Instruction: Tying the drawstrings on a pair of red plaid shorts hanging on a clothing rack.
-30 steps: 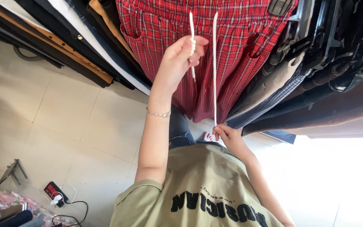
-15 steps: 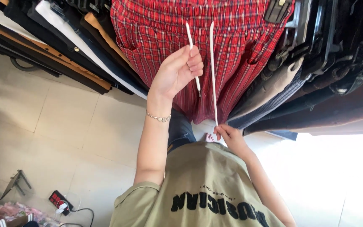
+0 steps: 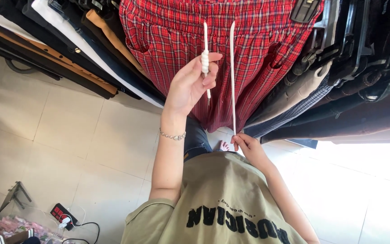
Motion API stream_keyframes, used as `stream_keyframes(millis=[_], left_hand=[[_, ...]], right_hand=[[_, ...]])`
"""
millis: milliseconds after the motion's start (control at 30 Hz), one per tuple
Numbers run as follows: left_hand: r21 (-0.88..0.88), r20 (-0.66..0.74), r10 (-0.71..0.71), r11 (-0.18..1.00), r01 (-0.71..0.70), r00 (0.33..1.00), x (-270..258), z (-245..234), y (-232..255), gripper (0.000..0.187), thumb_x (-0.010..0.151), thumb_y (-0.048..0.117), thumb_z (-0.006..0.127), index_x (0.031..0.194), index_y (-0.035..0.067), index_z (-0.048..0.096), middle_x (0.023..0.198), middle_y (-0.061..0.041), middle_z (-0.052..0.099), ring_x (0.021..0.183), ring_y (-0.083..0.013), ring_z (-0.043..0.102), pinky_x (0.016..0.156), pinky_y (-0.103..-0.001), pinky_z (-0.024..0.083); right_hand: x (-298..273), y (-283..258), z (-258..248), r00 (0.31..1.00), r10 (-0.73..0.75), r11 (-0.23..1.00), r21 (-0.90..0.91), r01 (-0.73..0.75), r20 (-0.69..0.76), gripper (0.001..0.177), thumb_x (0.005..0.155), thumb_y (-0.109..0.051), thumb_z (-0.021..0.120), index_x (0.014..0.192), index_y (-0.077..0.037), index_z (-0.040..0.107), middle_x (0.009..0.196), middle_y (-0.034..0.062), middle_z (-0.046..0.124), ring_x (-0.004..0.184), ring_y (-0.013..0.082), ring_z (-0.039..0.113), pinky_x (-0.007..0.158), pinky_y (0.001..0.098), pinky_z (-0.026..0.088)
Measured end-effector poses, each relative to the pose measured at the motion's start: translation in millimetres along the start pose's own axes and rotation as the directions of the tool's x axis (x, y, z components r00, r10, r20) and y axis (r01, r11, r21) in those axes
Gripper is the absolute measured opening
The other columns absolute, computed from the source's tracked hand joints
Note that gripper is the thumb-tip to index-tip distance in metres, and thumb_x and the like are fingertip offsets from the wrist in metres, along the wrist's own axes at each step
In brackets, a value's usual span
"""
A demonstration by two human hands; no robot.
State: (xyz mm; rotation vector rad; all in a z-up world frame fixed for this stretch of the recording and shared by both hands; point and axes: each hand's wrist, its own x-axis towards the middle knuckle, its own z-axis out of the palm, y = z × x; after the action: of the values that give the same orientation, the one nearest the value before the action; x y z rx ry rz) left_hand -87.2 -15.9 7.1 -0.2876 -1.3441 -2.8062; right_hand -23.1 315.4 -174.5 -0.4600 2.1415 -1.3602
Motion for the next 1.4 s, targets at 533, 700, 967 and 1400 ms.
stream_keyframes(millis=[533,700,967,1400], left_hand=[[0.238,-0.135,0.199,0.957,-0.163,0.971,3,23,-18,0.042,0.143,0.014,0.044,0.173,-0.010,0.060,0.108,0.004,0.052,0.092,-0.0006,0.040,0.087,-0.022,0.046],[0.419,-0.064,0.212,0.893,-0.166,0.975,-4,21,-21,0.066,0.143,0.037,0.056,0.200,0.007,0.041,0.153,-0.009,0.076,0.094,-0.0093,0.051,0.092,-0.027,0.056],[0.544,-0.088,0.292,0.815,-0.200,0.952,-2,27,-31,0.052,0.145,0.023,0.052,0.194,0.007,0.046,0.138,-0.015,0.085,0.089,-0.0112,0.056,0.088,-0.028,0.059],[0.401,-0.002,0.254,0.886,-0.232,0.967,5,9,-25,0.045,0.147,0.026,0.044,0.185,0.005,0.056,0.158,-0.021,0.086,0.088,-0.0125,0.054,0.087,-0.028,0.056]], right_hand=[[-14,2,6,0.999,0.033,0.999,-0.006,-0.033,-0.004,0.036,0.135,-0.030,0.065,0.110,-0.020,0.089,0.077,0.0052,0.087,0.067,0.0244,0.065,0.076,0.0395,0.059],[-21,-7,2,0.990,0.138,0.987,0.074,-0.140,0.034,0.040,0.136,-0.038,0.058,0.115,-0.018,0.085,0.086,-0.0067,0.079,0.073,0.0106,0.048,0.081,0.0298,0.046],[-27,-9,0,0.990,0.142,0.986,0.081,-0.143,0.013,0.041,0.136,-0.041,0.058,0.114,-0.018,0.085,0.085,-0.0057,0.078,0.072,0.0110,0.048,0.081,0.0304,0.046],[-23,-20,12,0.989,0.129,0.989,0.061,-0.134,0.072,0.042,0.136,-0.040,0.056,0.115,-0.016,0.084,0.085,-0.0046,0.077,0.072,0.0115,0.050,0.080,0.0310,0.047]])
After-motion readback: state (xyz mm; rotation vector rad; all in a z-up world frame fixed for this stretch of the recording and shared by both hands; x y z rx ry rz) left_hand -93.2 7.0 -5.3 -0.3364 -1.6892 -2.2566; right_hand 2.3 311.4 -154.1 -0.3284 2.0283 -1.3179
